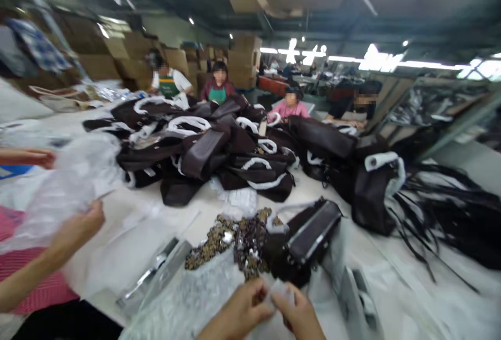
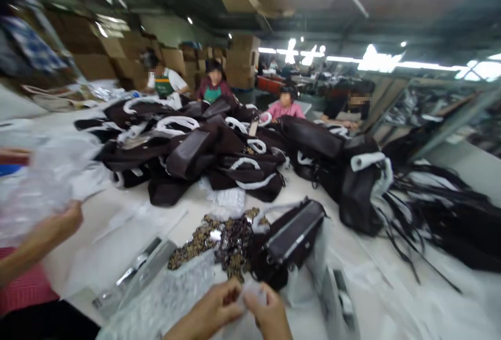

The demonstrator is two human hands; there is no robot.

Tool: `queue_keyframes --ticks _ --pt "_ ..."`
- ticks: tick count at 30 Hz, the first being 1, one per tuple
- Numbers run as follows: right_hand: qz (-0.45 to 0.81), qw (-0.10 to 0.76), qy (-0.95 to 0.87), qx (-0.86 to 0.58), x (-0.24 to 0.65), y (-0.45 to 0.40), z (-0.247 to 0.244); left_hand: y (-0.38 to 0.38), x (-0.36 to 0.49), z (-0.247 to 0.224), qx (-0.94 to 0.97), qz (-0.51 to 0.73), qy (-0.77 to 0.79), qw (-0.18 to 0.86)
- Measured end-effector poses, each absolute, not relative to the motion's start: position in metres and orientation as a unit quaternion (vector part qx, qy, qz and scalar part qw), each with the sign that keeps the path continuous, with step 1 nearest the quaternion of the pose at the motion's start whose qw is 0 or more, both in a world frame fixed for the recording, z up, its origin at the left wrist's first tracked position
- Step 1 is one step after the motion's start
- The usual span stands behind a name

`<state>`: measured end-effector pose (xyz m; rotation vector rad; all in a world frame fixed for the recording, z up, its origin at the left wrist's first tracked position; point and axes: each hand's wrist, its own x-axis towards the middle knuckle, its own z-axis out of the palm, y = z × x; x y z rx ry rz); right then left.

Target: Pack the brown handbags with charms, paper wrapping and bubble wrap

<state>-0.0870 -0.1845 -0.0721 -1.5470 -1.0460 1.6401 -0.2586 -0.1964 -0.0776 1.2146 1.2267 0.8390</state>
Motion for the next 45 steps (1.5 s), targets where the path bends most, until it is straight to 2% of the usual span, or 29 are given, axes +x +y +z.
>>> queue_keyframes --ticks 5,12,15,22,27,31,37,42,45 --pt "0.682 0.326 -0.359 -0.547 -0.083 -0.185 -0.088 -0.206 -0.254 -0.091 0.499 0.315 0.541 0.599" --pt "0.64 0.385 -0.304 -0.592 -0.074 -0.187 -0.092 -0.184 -0.278 -0.103 0.474 0.356 0.564 0.575" --pt "0.65 0.387 -0.274 -0.594 -0.069 -0.187 -0.103 -0.167 -0.27 -0.115 0.453 0.377 0.53 0.61" --pt "0.621 0.4 -0.215 -0.638 -0.061 -0.182 -0.126 -0.141 -0.242 -0.13 0.499 0.342 0.515 0.607" --pt "0.64 0.417 -0.252 -0.594 -0.067 -0.172 -0.116 -0.153 -0.245 -0.116 0.408 0.35 0.457 0.709" --pt "0.715 0.432 -0.216 -0.505 -0.076 -0.168 -0.101 -0.166 -0.261 -0.089 0.408 0.365 0.435 0.715" --pt "0.798 0.395 -0.144 -0.433 -0.086 -0.153 -0.087 -0.174 -0.266 -0.074 0.396 0.374 0.424 0.723" --pt "0.893 0.27 -0.134 -0.334 -0.077 -0.135 -0.082 -0.178 -0.259 -0.081 0.337 0.332 0.393 0.788" --pt "0.911 0.247 -0.118 -0.309 -0.071 -0.133 -0.082 -0.179 -0.263 -0.081 0.328 0.318 0.396 0.797"
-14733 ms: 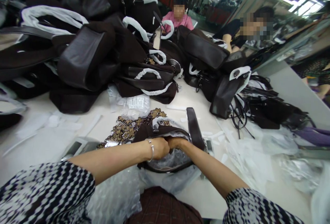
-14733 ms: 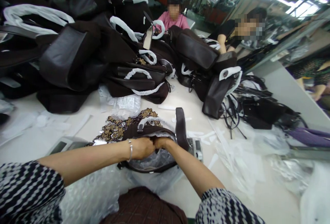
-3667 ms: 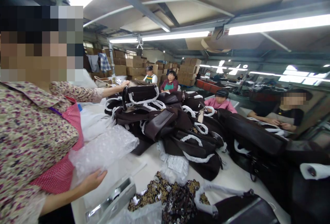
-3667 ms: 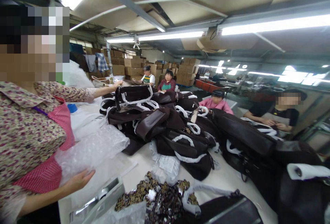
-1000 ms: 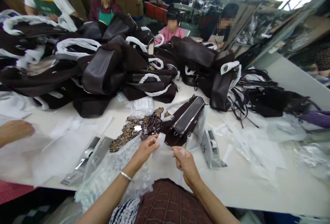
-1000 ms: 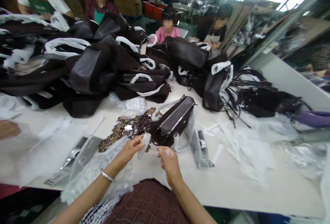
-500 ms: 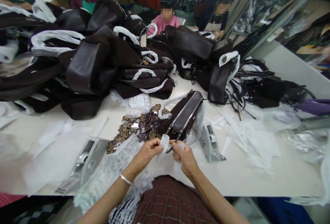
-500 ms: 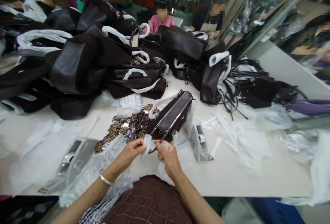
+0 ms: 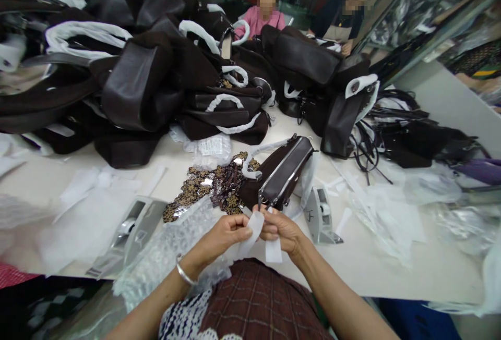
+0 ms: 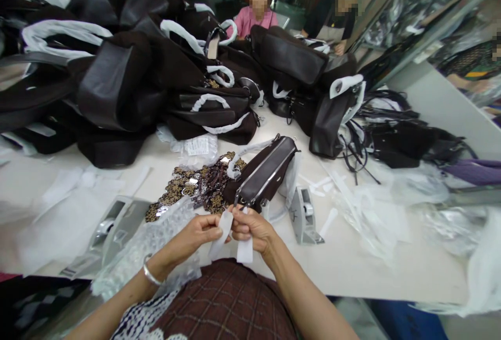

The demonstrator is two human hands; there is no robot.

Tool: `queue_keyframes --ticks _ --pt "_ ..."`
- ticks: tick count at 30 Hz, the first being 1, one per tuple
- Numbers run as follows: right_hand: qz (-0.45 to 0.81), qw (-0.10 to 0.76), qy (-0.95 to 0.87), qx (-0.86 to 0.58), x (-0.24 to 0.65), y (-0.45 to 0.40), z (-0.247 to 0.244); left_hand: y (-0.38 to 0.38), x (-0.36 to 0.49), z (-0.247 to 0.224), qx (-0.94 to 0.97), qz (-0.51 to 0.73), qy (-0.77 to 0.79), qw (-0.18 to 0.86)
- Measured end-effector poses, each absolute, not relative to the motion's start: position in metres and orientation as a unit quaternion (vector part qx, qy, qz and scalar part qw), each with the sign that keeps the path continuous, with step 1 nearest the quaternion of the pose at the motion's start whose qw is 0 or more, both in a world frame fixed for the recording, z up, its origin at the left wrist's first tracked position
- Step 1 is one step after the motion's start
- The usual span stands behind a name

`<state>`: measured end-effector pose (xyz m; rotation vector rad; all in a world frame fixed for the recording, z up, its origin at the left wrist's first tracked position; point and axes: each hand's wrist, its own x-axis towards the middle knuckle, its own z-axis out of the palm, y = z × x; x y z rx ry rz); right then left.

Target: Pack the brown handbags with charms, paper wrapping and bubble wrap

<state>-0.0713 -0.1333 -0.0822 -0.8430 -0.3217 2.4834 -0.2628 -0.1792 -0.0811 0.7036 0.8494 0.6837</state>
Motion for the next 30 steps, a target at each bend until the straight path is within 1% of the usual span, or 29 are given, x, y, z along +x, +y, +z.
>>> queue_keyframes --ticks 4,10,13,16,18,20,24,28,30 --pt "0.906 0.243 -0.115 -0.327 -0.07 -0.14 -0.084 -0.18 -0.274 -0.079 0.358 0.315 0.418 0.773" --pt "0.879 0.271 -0.118 -0.373 -0.075 -0.146 -0.089 -0.182 -0.277 -0.07 0.45 0.292 0.437 0.721" --pt "0.845 0.296 -0.114 -0.43 -0.079 -0.147 -0.088 -0.182 -0.276 -0.067 0.512 0.287 0.469 0.661" --pt "0.803 0.331 -0.126 -0.479 -0.08 -0.15 -0.085 -0.184 -0.277 -0.069 0.556 0.309 0.518 0.572" --pt "0.785 0.347 -0.141 -0.494 -0.081 -0.152 -0.084 -0.185 -0.277 -0.073 0.551 0.337 0.56 0.518" --pt "0.779 0.35 -0.152 -0.497 -0.081 -0.153 -0.084 -0.185 -0.277 -0.078 0.528 0.365 0.589 0.491" --pt "0.778 0.346 -0.16 -0.5 -0.081 -0.155 -0.087 -0.182 -0.273 -0.081 0.503 0.386 0.593 0.496" --pt "0.765 0.343 -0.173 -0.516 -0.081 -0.157 -0.09 -0.179 -0.266 -0.08 0.5 0.358 0.601 0.511" --pt "0.771 0.342 -0.173 -0.508 -0.08 -0.158 -0.091 -0.178 -0.265 -0.081 0.468 0.35 0.612 0.532"
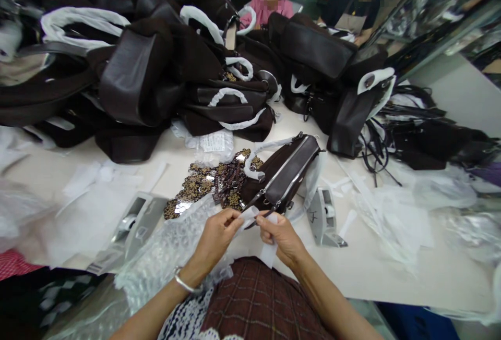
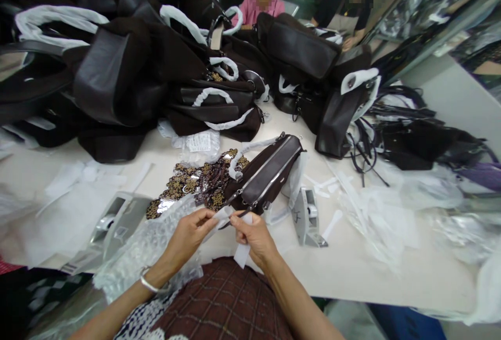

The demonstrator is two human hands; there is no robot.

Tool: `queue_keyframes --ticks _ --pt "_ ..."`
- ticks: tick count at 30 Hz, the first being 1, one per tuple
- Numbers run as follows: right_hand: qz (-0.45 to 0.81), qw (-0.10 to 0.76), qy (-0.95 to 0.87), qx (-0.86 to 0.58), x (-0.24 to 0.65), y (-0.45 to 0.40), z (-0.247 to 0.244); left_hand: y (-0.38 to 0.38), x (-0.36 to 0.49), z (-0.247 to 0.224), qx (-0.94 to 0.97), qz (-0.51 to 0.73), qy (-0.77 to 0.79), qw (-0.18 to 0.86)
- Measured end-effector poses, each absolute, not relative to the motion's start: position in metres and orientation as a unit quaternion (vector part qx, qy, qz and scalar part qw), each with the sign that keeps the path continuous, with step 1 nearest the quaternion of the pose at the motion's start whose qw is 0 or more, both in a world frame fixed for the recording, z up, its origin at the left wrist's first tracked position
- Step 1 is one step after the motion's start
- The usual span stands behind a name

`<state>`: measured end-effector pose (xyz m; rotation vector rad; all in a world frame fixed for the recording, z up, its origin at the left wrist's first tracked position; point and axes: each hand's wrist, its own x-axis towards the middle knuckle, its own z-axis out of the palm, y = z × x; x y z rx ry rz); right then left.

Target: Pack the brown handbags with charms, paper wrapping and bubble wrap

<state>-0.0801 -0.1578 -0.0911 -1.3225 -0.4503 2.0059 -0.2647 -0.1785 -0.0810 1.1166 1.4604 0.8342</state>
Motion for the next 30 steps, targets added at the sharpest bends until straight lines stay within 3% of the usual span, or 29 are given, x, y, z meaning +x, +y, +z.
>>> queue_keyframes --ticks 3,7,13,20,30 --pt "0.786 0.344 -0.156 -0.49 -0.08 -0.159 -0.094 -0.178 -0.264 -0.084 0.326 0.413 0.582 0.621" --pt "0.794 0.349 -0.13 -0.48 -0.082 -0.159 -0.099 -0.176 -0.262 -0.084 0.048 0.516 0.397 0.757" --pt "0.825 0.388 -0.074 -0.405 -0.084 -0.156 -0.096 -0.172 -0.263 -0.082 -0.147 0.534 0.321 0.768" --pt "0.842 0.392 -0.055 -0.367 -0.093 -0.15 -0.1 -0.18 -0.264 -0.094 -0.091 0.472 0.372 0.794" --pt "0.876 0.304 -0.122 -0.355 -0.087 -0.139 -0.11 -0.181 -0.252 -0.097 -0.005 0.411 0.34 0.846"
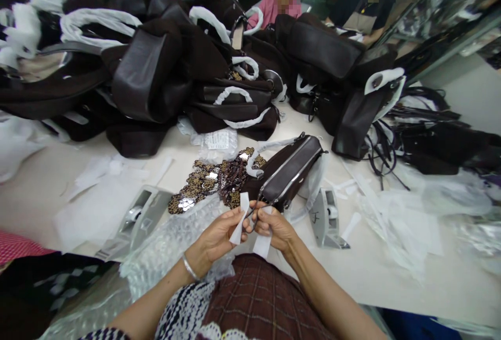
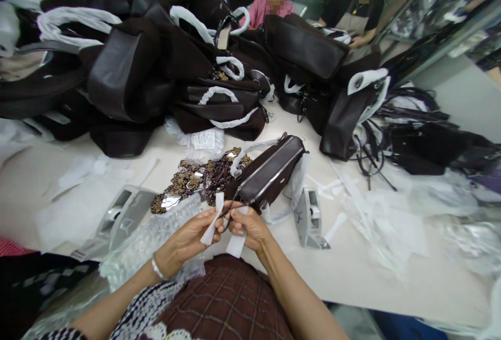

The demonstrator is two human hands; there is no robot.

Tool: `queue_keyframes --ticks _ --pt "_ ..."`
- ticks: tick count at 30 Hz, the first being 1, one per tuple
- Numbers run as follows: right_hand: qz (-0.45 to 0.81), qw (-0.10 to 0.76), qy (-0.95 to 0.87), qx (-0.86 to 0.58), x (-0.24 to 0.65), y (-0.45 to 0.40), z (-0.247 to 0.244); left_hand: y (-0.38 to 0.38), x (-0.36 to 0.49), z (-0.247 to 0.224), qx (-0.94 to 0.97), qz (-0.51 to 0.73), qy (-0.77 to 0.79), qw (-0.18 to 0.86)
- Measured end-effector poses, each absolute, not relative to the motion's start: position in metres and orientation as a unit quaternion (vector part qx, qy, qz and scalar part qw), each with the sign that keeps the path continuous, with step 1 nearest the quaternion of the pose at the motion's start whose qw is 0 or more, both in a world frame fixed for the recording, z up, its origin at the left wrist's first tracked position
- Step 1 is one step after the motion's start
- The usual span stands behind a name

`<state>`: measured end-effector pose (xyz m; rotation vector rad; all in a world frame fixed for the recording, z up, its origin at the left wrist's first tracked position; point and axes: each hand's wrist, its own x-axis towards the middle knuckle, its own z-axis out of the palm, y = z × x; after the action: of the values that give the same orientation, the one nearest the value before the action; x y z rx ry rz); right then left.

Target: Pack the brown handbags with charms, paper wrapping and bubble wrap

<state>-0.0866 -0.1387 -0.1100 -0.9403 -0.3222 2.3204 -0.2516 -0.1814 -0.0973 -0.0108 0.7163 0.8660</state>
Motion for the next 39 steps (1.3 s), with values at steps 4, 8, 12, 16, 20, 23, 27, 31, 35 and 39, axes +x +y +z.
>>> queue_keyframes --ticks 4,8,12,16,20,23,27,31,35,39 --pt "0.872 0.302 -0.133 -0.361 -0.086 -0.14 -0.116 -0.18 -0.256 -0.095 0.06 0.409 0.367 0.833" --pt "0.865 0.323 -0.132 -0.362 -0.087 -0.142 -0.119 -0.182 -0.273 -0.092 0.195 0.404 0.49 0.748" --pt "0.859 0.346 -0.129 -0.356 -0.088 -0.142 -0.117 -0.189 -0.294 -0.092 0.363 0.34 0.576 0.648" --pt "0.85 0.366 -0.13 -0.356 -0.092 -0.14 -0.109 -0.192 -0.305 -0.091 0.41 0.275 0.578 0.649" --pt "0.835 0.381 -0.148 -0.369 -0.095 -0.141 -0.104 -0.191 -0.308 -0.091 0.437 0.243 0.545 0.673" --pt "0.831 0.379 -0.158 -0.374 -0.095 -0.144 -0.106 -0.192 -0.309 -0.093 0.431 0.235 0.521 0.698" --pt "0.816 0.387 -0.172 -0.393 -0.095 -0.145 -0.109 -0.193 -0.312 -0.095 0.405 0.238 0.501 0.727" --pt "0.803 0.391 -0.186 -0.409 -0.097 -0.145 -0.11 -0.193 -0.312 -0.092 0.386 0.23 0.489 0.747" --pt "0.796 0.387 -0.2 -0.419 -0.098 -0.145 -0.109 -0.189 -0.301 -0.086 0.362 0.243 0.478 0.762" --pt "0.782 0.401 -0.191 -0.436 -0.101 -0.146 -0.107 -0.19 -0.286 -0.081 0.397 0.26 0.526 0.706"
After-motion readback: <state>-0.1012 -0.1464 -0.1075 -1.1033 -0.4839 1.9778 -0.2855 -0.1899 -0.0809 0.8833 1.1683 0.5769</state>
